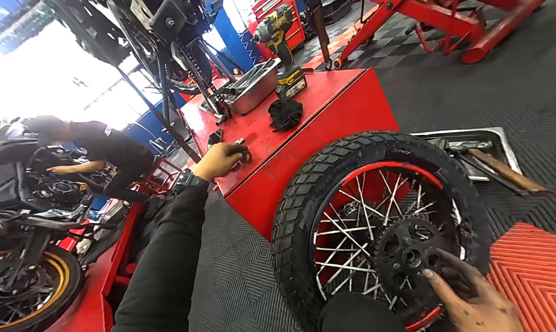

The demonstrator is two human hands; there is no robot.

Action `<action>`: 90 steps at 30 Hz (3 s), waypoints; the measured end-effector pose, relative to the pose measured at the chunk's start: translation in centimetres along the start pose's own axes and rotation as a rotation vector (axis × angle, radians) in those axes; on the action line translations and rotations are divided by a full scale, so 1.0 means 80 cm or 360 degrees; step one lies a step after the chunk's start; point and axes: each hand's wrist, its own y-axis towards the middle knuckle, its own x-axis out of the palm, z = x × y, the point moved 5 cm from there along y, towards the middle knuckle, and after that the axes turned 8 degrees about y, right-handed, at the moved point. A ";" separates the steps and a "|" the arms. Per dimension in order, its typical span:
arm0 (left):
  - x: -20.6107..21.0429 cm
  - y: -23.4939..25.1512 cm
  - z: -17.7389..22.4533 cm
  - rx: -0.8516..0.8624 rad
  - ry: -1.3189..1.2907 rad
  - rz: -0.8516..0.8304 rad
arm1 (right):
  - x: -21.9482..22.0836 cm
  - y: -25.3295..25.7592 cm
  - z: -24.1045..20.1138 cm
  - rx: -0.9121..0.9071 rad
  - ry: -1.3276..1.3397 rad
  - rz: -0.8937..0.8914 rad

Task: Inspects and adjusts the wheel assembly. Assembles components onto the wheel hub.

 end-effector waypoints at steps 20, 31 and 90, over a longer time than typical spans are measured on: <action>0.215 -0.129 0.352 -0.0014 -0.1743 -0.0347 | 0.005 -0.021 -0.051 -0.0658 -0.0278 0.0162; 0.232 -0.134 0.379 0.0004 -0.1848 -0.0463 | -0.014 -0.028 -0.063 -0.0588 -0.0298 0.0180; 0.159 -0.096 0.288 0.0023 -0.1467 0.0220 | -0.013 -0.003 0.048 0.0168 -0.0501 0.0447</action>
